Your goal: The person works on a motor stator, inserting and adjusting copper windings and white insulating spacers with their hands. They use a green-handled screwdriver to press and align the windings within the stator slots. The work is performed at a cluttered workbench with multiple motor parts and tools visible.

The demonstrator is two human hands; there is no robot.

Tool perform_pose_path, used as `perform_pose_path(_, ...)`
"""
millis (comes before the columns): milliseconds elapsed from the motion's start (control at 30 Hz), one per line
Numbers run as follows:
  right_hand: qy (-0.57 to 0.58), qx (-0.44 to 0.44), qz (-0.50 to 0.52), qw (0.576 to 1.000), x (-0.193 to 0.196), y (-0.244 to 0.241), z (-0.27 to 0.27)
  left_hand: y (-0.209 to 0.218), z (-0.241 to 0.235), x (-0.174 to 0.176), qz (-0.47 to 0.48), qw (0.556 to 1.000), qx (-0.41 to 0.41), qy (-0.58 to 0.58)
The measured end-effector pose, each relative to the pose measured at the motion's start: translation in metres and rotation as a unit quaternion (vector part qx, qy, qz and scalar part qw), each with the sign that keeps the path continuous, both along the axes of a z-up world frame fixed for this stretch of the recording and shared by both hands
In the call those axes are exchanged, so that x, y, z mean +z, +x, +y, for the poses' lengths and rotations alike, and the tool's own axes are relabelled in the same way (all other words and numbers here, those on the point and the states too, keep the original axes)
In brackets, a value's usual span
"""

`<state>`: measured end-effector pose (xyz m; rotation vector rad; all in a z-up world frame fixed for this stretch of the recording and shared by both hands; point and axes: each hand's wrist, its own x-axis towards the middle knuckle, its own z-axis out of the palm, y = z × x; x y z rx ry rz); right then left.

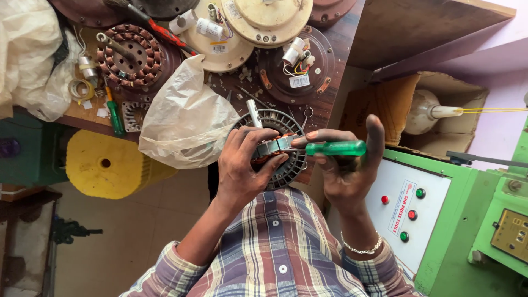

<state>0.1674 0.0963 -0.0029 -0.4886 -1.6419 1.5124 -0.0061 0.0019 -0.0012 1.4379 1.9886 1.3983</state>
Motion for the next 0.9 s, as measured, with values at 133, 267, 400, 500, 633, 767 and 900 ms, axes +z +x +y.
perform_pose_path(133,0.021,0.03,-0.022,0.999,0.003,0.001,0.003,0.0,0.001,0.0,-0.003,1.0,-0.002,0.009)
perform_pose_path(267,0.042,0.043,-0.03,0.998,0.0,0.001,0.007,0.003,0.0,0.001,-0.021,1.0,0.009,-0.005)
perform_pose_path(400,0.085,0.041,-0.02,0.995,-0.011,-0.001,0.013,0.006,-0.001,0.003,-0.023,0.999,0.016,-0.024)
perform_pose_path(500,0.114,0.054,-0.018,0.992,-0.011,0.001,0.012,0.006,0.0,0.002,-0.021,0.999,0.017,-0.02)
perform_pose_path(633,0.137,0.067,-0.06,0.987,0.002,0.002,0.013,0.005,0.002,0.002,-0.021,1.0,0.014,-0.008)
perform_pose_path(767,0.075,0.033,-0.1,0.992,0.015,-0.01,0.016,0.004,0.002,0.003,-0.015,1.0,0.017,-0.004)
perform_pose_path(900,0.031,-0.015,-0.173,0.984,0.023,-0.013,0.009,0.007,0.002,0.001,-0.001,1.0,0.023,-0.007)
